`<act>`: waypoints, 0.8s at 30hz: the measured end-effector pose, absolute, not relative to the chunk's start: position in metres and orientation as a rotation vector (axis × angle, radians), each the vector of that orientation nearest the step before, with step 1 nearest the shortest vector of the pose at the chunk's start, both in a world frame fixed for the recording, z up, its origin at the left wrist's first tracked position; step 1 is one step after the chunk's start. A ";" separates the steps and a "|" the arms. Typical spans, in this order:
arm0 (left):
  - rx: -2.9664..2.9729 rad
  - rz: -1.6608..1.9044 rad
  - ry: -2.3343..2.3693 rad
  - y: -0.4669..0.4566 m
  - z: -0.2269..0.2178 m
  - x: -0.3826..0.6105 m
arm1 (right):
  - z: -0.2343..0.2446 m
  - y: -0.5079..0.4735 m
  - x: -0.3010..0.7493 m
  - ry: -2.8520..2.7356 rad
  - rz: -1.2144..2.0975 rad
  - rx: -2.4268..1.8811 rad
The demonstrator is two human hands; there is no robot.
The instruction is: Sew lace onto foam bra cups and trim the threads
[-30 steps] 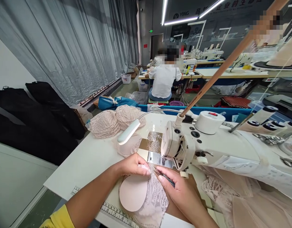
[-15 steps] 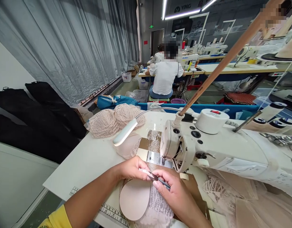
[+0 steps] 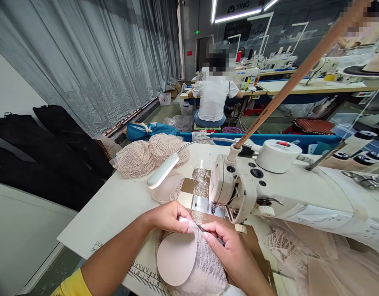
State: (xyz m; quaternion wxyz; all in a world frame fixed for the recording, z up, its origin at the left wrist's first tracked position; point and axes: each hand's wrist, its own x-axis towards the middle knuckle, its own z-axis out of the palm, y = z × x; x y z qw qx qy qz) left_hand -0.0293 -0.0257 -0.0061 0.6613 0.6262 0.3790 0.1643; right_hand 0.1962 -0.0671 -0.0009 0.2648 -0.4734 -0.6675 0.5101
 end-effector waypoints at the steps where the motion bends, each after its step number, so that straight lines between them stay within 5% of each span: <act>1: 1.417 0.393 0.862 -0.025 -0.007 -0.030 | -0.003 -0.067 0.197 -1.814 1.368 -1.285; 24: 1.340 0.401 0.828 -0.032 -0.007 -0.019 | -0.003 -0.070 0.195 -1.832 1.391 -1.275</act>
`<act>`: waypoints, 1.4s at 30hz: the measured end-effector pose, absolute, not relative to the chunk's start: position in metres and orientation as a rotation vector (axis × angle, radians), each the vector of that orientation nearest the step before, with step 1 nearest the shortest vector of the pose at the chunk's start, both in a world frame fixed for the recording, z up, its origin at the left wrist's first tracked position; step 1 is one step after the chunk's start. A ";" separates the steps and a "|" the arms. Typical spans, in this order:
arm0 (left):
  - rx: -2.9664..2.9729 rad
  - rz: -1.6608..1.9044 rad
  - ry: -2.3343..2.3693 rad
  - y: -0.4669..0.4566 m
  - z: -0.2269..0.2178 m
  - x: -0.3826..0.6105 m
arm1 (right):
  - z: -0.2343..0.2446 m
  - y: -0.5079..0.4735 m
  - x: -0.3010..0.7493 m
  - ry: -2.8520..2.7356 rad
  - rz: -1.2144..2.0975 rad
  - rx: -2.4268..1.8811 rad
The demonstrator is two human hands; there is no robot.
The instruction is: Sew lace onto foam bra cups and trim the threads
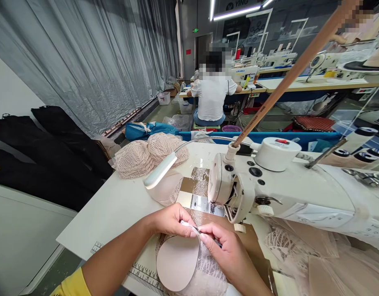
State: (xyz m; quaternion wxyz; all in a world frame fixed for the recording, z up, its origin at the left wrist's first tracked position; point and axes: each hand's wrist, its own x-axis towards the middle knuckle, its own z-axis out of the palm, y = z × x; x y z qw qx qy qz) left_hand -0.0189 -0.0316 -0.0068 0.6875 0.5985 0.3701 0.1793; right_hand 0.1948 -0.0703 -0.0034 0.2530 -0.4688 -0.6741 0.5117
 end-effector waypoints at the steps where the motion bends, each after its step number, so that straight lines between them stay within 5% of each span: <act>1: 1.341 0.403 0.831 -0.032 -0.007 -0.019 | -0.004 -0.070 0.195 -1.832 1.382 -1.280; 29: 1.397 0.357 0.878 -0.032 -0.011 -0.016 | -0.015 -0.066 0.201 -1.818 1.502 -1.232; 36: 1.414 0.401 0.855 -0.032 -0.014 -0.010 | -0.023 -0.067 0.189 -1.458 1.610 -1.255; 42: 1.567 0.250 0.758 -0.020 -0.004 -0.034 | -0.013 -0.064 0.196 -1.776 1.525 -1.407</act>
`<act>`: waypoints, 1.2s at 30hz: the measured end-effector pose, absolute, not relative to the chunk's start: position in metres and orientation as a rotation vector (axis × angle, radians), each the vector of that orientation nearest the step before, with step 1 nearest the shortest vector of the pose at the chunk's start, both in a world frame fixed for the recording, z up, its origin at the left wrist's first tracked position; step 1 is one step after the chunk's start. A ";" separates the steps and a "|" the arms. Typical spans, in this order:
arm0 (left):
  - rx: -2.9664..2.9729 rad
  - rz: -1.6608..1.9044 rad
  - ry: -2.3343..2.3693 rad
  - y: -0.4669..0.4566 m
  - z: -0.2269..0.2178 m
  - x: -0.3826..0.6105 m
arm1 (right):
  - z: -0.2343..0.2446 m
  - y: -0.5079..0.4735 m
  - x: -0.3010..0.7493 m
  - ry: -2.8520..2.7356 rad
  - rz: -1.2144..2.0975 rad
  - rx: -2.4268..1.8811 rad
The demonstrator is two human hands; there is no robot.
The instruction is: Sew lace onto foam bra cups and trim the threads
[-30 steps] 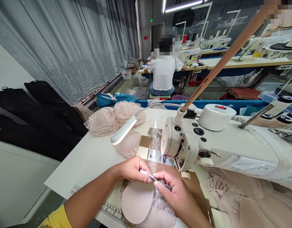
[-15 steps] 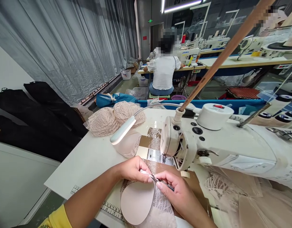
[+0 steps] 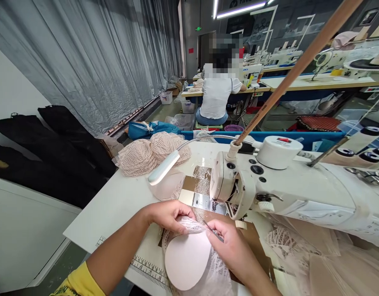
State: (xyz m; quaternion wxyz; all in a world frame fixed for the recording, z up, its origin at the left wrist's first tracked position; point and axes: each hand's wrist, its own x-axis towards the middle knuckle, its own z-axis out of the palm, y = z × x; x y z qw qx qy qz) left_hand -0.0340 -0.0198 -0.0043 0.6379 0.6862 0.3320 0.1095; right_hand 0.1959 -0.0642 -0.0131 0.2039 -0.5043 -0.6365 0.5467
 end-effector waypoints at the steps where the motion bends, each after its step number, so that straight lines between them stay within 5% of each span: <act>1: 1.607 0.262 0.801 -0.018 -0.002 -0.039 | -0.011 -0.064 0.199 -1.824 1.470 -1.435; 16: 1.662 0.523 1.136 -0.052 0.029 -0.047 | -0.008 -0.069 0.195 -1.851 1.512 -1.243; 21: 1.383 0.346 1.006 -0.063 0.011 -0.050 | -0.007 -0.070 0.202 -1.900 1.517 -1.119; 29: 1.052 0.777 0.842 -0.080 -0.014 -0.001 | -0.008 -0.073 0.207 -1.794 1.485 -1.190; 36: 1.173 0.770 0.787 -0.080 -0.019 -0.001 | -0.006 -0.069 0.215 -1.867 1.422 -1.211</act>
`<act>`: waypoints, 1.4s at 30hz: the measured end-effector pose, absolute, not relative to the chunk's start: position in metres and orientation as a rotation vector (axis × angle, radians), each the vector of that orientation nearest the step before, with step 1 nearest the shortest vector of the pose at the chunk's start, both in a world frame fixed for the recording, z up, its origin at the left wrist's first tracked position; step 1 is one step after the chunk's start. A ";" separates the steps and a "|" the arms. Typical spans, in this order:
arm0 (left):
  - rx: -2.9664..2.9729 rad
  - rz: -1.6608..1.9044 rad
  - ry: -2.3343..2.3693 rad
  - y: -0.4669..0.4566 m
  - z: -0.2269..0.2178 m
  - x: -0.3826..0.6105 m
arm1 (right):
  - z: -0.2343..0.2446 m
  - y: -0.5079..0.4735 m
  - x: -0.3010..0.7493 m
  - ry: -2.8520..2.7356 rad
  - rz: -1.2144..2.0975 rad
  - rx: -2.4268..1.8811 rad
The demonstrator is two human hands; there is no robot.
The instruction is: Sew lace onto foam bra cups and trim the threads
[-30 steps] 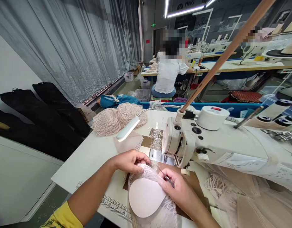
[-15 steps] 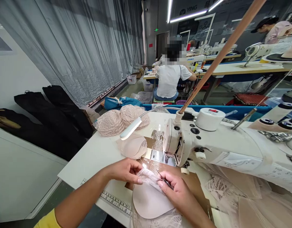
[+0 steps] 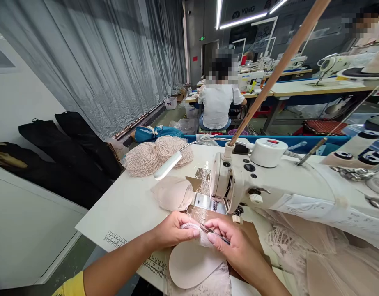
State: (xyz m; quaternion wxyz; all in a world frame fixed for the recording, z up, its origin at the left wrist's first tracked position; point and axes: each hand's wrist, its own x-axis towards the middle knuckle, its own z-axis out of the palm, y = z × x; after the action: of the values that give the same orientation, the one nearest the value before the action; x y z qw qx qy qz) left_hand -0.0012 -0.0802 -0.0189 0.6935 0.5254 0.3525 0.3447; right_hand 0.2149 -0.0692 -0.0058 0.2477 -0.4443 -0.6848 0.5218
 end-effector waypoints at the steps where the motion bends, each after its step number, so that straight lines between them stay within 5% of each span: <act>1: 1.200 0.754 0.810 -0.080 -0.019 -0.002 | -0.003 -0.070 0.213 -1.882 1.433 -1.215; 13: 1.433 0.668 0.893 -0.081 -0.004 -0.004 | 0.000 -0.074 0.205 -1.766 1.397 -1.227; 16: 1.796 0.625 1.185 -0.074 0.014 -0.016 | -0.007 -0.077 0.210 -1.694 1.157 -1.382; 20: 2.004 0.700 1.551 -0.040 0.028 -0.032 | -0.008 -0.087 0.199 -2.112 0.753 -1.202; 26: 1.879 0.537 1.571 0.007 0.006 -0.039 | -0.008 -0.093 0.187 -2.747 0.562 -0.904; 31: 1.664 0.500 1.358 -0.009 -0.008 -0.040 | -0.017 -0.077 0.221 -2.465 0.729 -1.320; 42: 1.523 0.652 0.999 -0.031 0.000 -0.033 | 0.000 -0.059 0.172 -1.806 1.328 -1.213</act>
State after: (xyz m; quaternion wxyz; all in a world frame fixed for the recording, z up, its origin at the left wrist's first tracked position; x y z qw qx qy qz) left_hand -0.0331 -0.0308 -0.0003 0.5675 0.6483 0.4250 0.2777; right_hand 0.1719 -0.0594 -0.0004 0.2922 -0.4551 -0.6777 0.4982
